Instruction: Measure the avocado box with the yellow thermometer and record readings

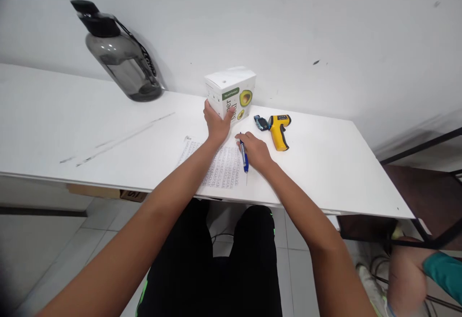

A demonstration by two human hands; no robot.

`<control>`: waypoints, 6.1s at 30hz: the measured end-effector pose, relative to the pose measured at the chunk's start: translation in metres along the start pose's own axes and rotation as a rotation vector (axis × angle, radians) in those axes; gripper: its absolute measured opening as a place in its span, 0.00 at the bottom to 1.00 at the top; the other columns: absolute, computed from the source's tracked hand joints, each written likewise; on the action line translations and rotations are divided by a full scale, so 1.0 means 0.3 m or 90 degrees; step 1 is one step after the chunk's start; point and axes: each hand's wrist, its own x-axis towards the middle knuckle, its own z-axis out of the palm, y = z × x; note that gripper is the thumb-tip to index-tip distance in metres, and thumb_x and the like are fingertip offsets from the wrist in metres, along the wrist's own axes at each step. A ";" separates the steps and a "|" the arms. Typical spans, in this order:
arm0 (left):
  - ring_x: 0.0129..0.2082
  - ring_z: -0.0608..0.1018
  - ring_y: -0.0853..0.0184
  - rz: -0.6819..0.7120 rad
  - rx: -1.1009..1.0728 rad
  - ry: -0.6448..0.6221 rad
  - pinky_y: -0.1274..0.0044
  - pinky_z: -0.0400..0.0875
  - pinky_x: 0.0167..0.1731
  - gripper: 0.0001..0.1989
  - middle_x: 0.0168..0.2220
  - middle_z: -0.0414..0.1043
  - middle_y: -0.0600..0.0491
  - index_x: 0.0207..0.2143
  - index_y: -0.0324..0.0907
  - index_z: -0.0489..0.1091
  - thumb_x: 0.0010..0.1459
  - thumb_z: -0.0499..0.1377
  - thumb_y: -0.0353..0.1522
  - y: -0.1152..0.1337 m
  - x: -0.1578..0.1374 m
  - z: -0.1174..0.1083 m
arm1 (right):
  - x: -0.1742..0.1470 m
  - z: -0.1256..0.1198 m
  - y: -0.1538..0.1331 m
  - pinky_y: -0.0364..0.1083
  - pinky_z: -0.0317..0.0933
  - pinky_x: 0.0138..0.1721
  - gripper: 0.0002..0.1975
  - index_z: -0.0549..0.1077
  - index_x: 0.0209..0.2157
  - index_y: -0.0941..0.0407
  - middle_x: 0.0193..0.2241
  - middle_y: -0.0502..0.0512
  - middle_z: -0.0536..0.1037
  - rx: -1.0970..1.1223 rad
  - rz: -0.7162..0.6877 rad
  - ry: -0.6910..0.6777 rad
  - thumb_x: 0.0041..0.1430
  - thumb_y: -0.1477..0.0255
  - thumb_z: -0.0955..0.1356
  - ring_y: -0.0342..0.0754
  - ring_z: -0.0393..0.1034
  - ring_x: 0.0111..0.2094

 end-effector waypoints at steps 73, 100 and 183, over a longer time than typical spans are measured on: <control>0.69 0.67 0.49 0.128 -0.216 0.007 0.56 0.63 0.68 0.46 0.67 0.64 0.39 0.69 0.46 0.59 0.55 0.66 0.56 0.065 -0.055 -0.085 | 0.004 -0.092 0.069 0.50 0.71 0.35 0.20 0.77 0.36 0.54 0.28 0.54 0.81 0.344 0.104 0.309 0.48 0.53 0.73 0.52 0.74 0.29; 0.68 0.68 0.51 0.104 -0.216 0.008 0.59 0.64 0.67 0.44 0.67 0.63 0.39 0.68 0.46 0.57 0.57 0.65 0.55 0.088 -0.063 -0.090 | 0.004 -0.089 0.062 0.51 0.70 0.38 0.22 0.75 0.39 0.53 0.32 0.54 0.82 0.360 0.160 0.305 0.49 0.52 0.73 0.53 0.75 0.34; 0.67 0.65 0.48 0.012 -0.080 -0.018 0.55 0.61 0.66 0.43 0.62 0.63 0.41 0.61 0.48 0.56 0.48 0.73 0.46 -0.007 -0.004 -0.028 | 0.009 -0.022 -0.121 0.53 0.61 0.51 0.31 0.58 0.73 0.59 0.51 0.68 0.81 -0.209 -0.048 -0.146 0.76 0.60 0.58 0.61 0.73 0.52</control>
